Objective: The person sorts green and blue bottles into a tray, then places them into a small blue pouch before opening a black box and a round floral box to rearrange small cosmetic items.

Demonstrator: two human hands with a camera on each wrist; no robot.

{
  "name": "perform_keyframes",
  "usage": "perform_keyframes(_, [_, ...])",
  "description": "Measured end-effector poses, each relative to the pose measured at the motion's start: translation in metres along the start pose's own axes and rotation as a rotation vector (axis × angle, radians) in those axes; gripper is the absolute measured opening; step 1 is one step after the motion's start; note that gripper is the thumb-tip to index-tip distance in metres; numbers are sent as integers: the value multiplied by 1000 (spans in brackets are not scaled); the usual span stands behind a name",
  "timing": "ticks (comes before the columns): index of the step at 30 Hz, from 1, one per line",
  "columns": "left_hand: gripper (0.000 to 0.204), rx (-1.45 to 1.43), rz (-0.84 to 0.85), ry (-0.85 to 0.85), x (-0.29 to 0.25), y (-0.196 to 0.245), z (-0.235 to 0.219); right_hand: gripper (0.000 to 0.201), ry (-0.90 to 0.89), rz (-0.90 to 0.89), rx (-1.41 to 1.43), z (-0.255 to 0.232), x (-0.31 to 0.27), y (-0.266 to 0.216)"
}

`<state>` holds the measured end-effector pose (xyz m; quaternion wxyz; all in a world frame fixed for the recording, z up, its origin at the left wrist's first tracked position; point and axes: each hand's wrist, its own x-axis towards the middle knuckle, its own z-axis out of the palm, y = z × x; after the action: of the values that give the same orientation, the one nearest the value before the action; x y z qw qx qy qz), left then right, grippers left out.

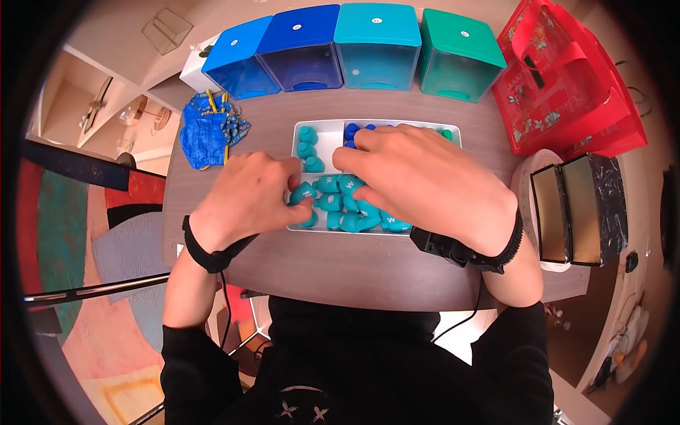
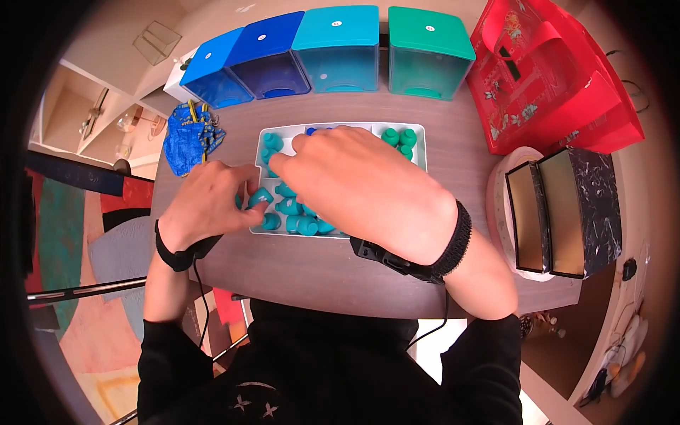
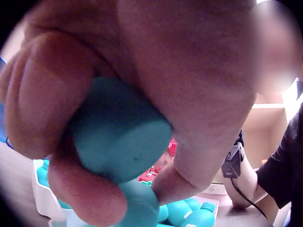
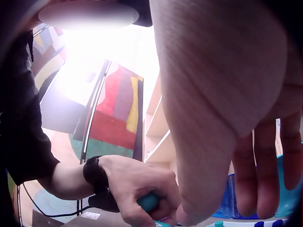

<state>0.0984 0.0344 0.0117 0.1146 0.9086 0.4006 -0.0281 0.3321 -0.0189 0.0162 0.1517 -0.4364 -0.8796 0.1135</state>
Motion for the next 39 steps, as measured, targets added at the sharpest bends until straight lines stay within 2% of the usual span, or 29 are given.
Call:
perform_keyframes(3, [30,-22,-45,-17,0,-4,0,26,37,-20,-9,2,-1,0])
perform_keyframes(8, [35,299,172,11,-1,-7,15,26,4,-20,-11,5,1,0])
perform_keyframes(12, [36,366,121,-55,5,-2,18,26,21,-24,-3,3,-2,0])
perform_keyframes(15, [34,358,180,22,3,-9,24,26,4,-11,-7,2,0,0])
perform_keyframes(17, [25,291,260,141,2,-12,26,26,20,-18,-6,3,-2,0])
perform_keyframes(18, [25,290,261,140,2,-11,24,26,36,-26,-8,3,-2,0])
perform_keyframes(20, [18,179,192,-25,5,-9,18,26,33,-26,-16,3,-2,1])
perform_keyframes(23, [14,145,178,-80,6,-13,20,26,55,-42,-4,7,-4,2])
perform_keyframes(25, [15,144,207,-66,5,-15,20,26,92,-64,-2,5,-4,1])
perform_keyframes(27, [16,146,237,-49,7,-14,17,26,27,-22,-22,2,-2,-1])
perform_keyframes(30, [14,67,148,12,10,-7,6,27,30,-13,-18,1,-2,0])
perform_keyframes(32, [14,-116,28,93,12,-3,-4,27,29,-16,-20,2,-2,0])
perform_keyframes(33, [13,-174,97,194,13,-9,2,27,29,-18,-25,3,-2,1])
perform_keyframes(37, [14,-176,114,208,8,-15,22,27,102,-64,-5,9,-5,2])
perform_keyframes(39, [17,22,182,102,5,-17,31,27,-1,-25,-28,7,0,-2])
